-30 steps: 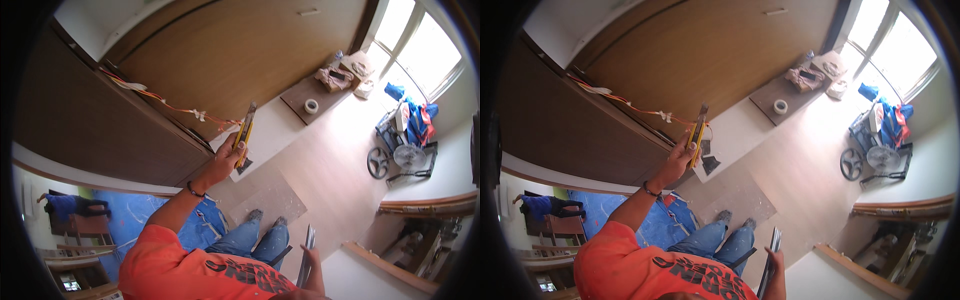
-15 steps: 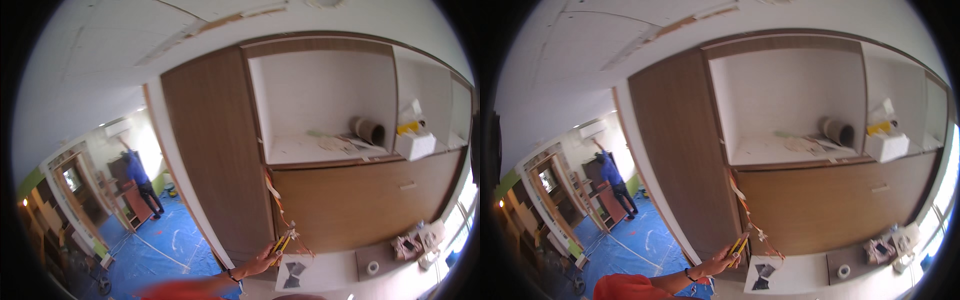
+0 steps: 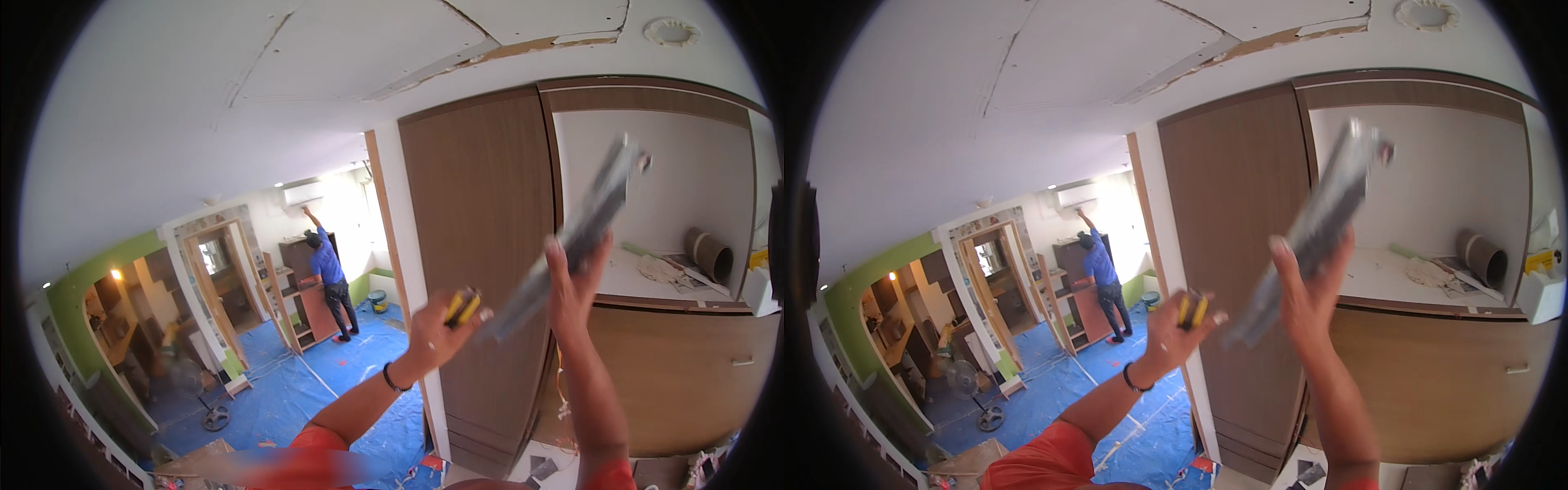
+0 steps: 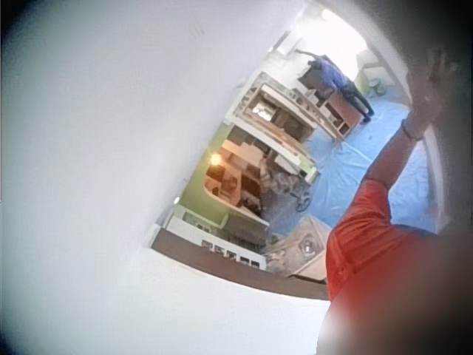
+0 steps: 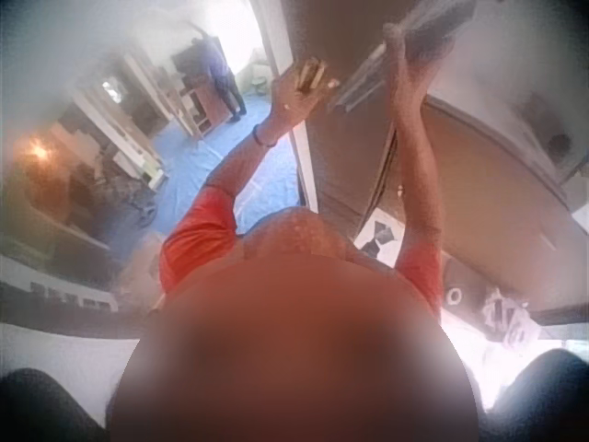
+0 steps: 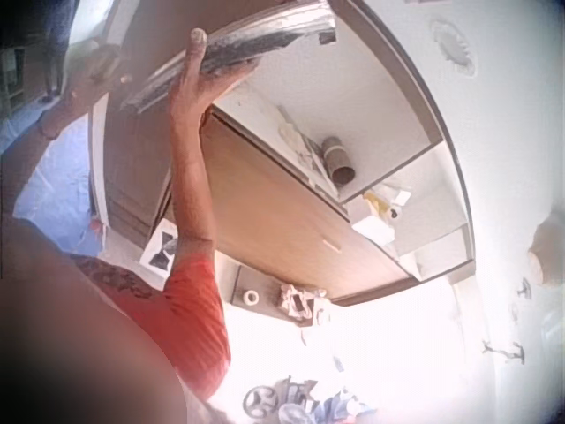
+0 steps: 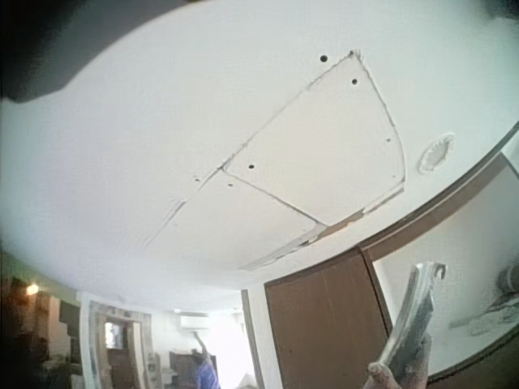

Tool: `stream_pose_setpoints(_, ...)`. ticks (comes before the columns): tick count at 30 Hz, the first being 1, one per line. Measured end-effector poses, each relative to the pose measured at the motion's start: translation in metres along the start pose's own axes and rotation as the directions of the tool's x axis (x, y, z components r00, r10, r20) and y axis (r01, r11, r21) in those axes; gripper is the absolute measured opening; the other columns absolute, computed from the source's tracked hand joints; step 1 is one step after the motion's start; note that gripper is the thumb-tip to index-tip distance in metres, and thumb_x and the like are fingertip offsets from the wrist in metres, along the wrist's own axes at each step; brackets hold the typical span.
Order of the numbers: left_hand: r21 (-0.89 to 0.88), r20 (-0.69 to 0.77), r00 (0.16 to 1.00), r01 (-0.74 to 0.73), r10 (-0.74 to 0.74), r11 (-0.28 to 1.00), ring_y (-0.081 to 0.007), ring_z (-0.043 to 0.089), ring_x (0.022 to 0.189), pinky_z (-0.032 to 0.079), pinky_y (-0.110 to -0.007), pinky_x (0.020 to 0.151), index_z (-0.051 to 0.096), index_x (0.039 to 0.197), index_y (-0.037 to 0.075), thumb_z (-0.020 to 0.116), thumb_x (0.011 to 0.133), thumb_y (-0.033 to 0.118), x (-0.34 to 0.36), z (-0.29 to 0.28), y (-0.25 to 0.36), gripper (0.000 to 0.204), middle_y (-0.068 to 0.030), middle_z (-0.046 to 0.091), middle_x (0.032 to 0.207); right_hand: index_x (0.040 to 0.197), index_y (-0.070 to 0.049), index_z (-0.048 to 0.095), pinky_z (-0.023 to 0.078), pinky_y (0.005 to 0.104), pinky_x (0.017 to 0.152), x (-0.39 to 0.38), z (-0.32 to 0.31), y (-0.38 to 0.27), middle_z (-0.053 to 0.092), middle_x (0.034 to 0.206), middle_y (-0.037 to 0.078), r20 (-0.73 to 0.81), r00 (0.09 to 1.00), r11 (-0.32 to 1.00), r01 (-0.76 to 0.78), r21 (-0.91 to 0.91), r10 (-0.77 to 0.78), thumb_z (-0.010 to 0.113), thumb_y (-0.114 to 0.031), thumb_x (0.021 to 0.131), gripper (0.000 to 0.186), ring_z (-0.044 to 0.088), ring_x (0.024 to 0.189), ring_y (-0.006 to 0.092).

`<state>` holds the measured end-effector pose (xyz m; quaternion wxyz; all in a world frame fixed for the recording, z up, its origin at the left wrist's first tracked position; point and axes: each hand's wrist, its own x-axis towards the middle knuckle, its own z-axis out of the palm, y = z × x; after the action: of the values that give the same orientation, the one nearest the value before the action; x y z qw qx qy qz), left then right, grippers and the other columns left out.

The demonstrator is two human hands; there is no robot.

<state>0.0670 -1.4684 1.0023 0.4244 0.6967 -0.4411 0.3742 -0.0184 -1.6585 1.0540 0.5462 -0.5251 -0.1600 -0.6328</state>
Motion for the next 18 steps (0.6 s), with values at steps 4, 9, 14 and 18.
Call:
stream_pose_setpoints(4,-0.117,-0.103,0.992,-0.08,0.068,0.99,-0.0135,0.069,0.085,0.056,-0.029,0.074,0.065,0.117,0.001,0.084,0.088,0.023,0.066,-0.037,-0.011,0.041,-0.0097,0.074,0.098,0.152,-0.001,0.023,0.046,0.034,0.097,0.067,0.085,-0.046,0.046,0.133,0.015,-0.131,0.954,0.913,0.298,0.278,-0.271,0.079,-0.018,0.093,0.083,0.051,0.116,0.02)
stream_pose_setpoints(9,0.082,-0.268,0.94,-0.194,0.209,0.978,-0.0139,0.068,0.089,0.055,-0.027,0.081,0.064,0.12,0.0,0.084,0.088,0.023,0.123,-0.079,0.015,0.044,-0.0135,0.073,0.104,0.153,0.004,0.018,0.038,0.0316,0.104,0.111,0.133,-0.083,0.043,0.138,0.015,-0.286,0.842,0.699,0.539,0.471,-0.456,0.074,-0.019,0.098,0.082,0.047,0.119,0.018)
stream_pose_setpoints(14,0.108,-0.307,0.945,-0.082,0.112,0.991,-0.0091,0.054,0.065,0.048,-0.026,0.063,0.066,0.114,-0.001,0.08,0.09,0.02,0.146,-0.094,0.024,0.034,-0.0031,0.063,0.072,0.153,0.006,0.015,0.039,0.0319,0.105,0.128,0.153,-0.086,0.039,0.142,0.019,-0.354,0.827,0.632,0.561,0.535,-0.436,0.072,-0.018,0.099,0.082,0.047,0.123,0.0192)
stream_pose_setpoints(18,0.23,-0.431,0.882,-0.097,0.191,0.968,-0.0053,0.058,0.071,0.048,-0.022,0.066,0.067,0.114,-0.001,0.076,0.091,0.015,0.155,-0.098,0.031,0.029,-0.0027,0.069,0.08,0.156,0.002,0.021,0.036,0.0456,0.111,0.147,0.156,-0.077,0.036,0.15,0.022,-0.482,0.609,0.637,0.76,0.127,-0.63,0.063,-0.023,0.104,0.072,0.038,0.136,0.0296)
